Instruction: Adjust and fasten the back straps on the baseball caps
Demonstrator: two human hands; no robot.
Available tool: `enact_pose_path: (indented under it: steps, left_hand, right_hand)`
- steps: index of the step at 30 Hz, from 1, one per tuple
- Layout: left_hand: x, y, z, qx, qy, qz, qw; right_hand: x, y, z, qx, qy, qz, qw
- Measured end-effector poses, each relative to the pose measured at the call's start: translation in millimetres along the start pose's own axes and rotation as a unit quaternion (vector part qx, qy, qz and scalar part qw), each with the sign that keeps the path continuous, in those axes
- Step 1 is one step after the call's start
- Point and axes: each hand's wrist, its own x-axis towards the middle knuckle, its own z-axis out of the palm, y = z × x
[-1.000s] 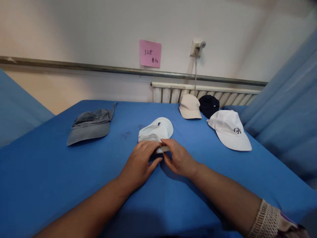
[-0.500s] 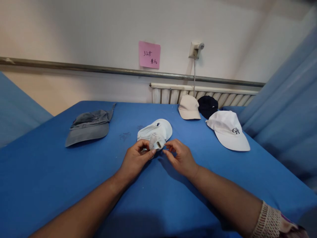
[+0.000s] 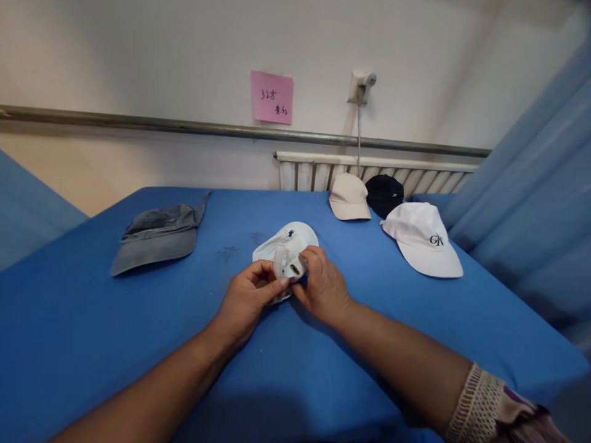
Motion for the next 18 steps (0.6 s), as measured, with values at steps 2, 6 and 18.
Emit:
enact_pose_path:
  steps: [2, 6, 18]
  left_hand:
    - [-1, 1, 1.5, -0.005, -0.003, -0.004, 1.000]
    - [0, 1, -0.4, 0.032, 0.018, 0.025, 0.999]
    - [-4, 15, -0.1, 0.180, 0.044, 0.077, 0.980]
  right_hand:
    - [1, 1, -1, -0.023, 0.003, -0.013, 1.000]
    - [1, 1, -2, -0.044, 0.022, -0.037, 0.998]
    - [-3, 4, -2, -0.015, 0.055, -0.121, 0.991]
